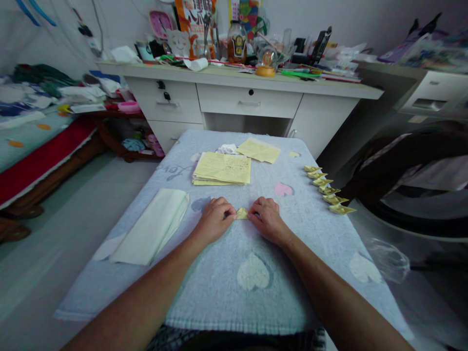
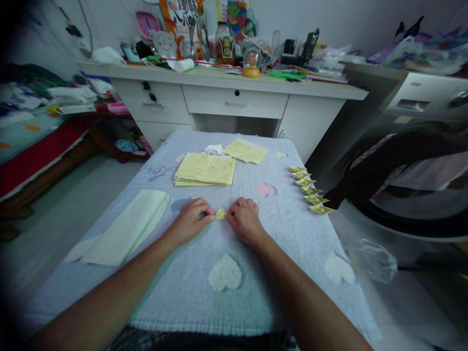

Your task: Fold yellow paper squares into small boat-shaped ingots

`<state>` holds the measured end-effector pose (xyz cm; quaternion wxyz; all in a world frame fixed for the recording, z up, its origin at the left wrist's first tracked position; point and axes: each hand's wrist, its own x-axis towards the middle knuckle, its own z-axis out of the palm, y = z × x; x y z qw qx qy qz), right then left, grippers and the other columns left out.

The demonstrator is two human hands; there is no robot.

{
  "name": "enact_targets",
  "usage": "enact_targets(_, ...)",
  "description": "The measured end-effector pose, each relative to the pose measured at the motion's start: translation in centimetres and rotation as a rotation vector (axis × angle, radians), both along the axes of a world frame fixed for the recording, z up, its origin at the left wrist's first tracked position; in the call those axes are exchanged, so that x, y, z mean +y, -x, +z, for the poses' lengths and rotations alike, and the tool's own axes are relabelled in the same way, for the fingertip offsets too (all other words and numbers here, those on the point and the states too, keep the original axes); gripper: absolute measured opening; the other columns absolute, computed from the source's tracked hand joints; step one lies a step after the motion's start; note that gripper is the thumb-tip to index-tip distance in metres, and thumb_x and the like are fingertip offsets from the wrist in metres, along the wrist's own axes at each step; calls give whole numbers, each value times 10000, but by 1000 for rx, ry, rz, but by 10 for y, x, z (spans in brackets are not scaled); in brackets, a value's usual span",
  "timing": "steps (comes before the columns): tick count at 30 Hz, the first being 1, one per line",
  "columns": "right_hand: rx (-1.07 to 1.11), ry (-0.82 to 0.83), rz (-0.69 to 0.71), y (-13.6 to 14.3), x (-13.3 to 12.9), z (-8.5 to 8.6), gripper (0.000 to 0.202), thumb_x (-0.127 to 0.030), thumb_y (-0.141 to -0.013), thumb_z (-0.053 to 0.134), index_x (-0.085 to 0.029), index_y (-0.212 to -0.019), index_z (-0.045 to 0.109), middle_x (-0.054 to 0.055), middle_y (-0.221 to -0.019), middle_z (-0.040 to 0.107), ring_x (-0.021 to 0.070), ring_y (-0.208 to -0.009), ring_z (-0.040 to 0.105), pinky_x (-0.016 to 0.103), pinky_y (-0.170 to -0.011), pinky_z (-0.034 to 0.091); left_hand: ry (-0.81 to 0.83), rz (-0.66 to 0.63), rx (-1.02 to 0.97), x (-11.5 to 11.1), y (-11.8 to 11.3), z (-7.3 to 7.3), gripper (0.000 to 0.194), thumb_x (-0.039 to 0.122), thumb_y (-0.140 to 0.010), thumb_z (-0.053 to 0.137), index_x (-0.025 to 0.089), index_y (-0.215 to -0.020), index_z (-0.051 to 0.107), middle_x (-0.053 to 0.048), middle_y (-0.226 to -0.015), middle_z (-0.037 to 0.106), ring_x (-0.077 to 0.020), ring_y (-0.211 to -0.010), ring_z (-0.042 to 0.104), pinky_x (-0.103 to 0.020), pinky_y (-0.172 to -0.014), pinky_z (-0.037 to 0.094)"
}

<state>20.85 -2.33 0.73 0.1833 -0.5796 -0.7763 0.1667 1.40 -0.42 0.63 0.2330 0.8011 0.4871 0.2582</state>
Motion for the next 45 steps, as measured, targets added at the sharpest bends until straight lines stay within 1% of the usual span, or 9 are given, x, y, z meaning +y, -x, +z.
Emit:
enact_targets(7,-31,-38,-54,4,-1,-3,135,-266,-858,581,-193,-778,662,59,-925,562,215,-910,443,358,-783,293,-19,16,85,2,-1,-3,106,220,-786,594,204,-717,672,-17,-817,588,-184,-855,524,-331,-803,380)
enact_targets(13,-33,-77,-86,6,-3,-7,121,-268,-839,600,-195,-757,650,67,-922,560,224,-904,433,359,-773,299,-92,29,189,-1,-2,-7,128,233,-824,559,210,-746,657,-39,-858,585,-206,-873,502,-338,-760,351)
enact_targets(20,-60,-78,-99,6,-2,-9,137,-283,-846,597,-193,-754,641,69,-924,559,226,-903,432,363,-771,303,-120,45,274,-6,-5,-4,122,244,-842,548,208,-758,629,-54,-880,578,-232,-882,482,-351,-727,324)
enact_targets(27,-133,-66,-124,10,-4,-4,159,-327,-865,574,-195,-793,624,83,-944,546,239,-917,428,368,-769,311,-102,121,284,-8,-6,-4,101,275,-812,594,221,-735,629,-49,-916,588,-252,-917,474,-386,-770,310)
enact_targets(32,-184,-49,-135,12,-6,-1,152,-339,-872,550,-204,-838,611,73,-963,537,238,-934,429,362,-788,312,-33,161,218,-2,-3,-5,87,301,-759,650,262,-837,660,-26,-967,586,-249,-942,475,-411,-835,313)
enact_targets(34,-192,-49,-135,12,-7,0,153,-341,-872,544,-206,-845,611,68,-969,535,234,-936,429,359,-797,311,-9,123,138,2,0,-4,98,278,-780,623,265,-866,670,-16,-957,593,-236,-951,488,-408,-864,322)
enact_targets(38,-200,-42,-135,12,-7,2,157,-343,-875,533,-212,-852,618,67,-974,532,233,-943,429,357,-800,308,-24,-14,-144,11,5,-3,193,183,-861,487,213,-916,670,-22,-936,598,-184,-971,514,-345,-913,363)
enact_targets(42,-197,-49,-138,13,-7,1,163,-346,-873,533,-211,-847,620,71,-964,533,238,-944,431,360,-795,307,-50,-123,-98,12,4,-5,215,216,-870,525,252,-963,716,-23,-943,593,-188,-968,497,-343,-912,370)
enact_targets(45,-194,-68,-135,13,-7,0,164,-347,-871,531,-209,-843,615,72,-953,533,240,-940,433,364,-798,309,-69,-141,-4,12,1,-7,193,240,-843,594,291,-962,737,-25,-940,590,-196,-952,480,-343,-887,378)
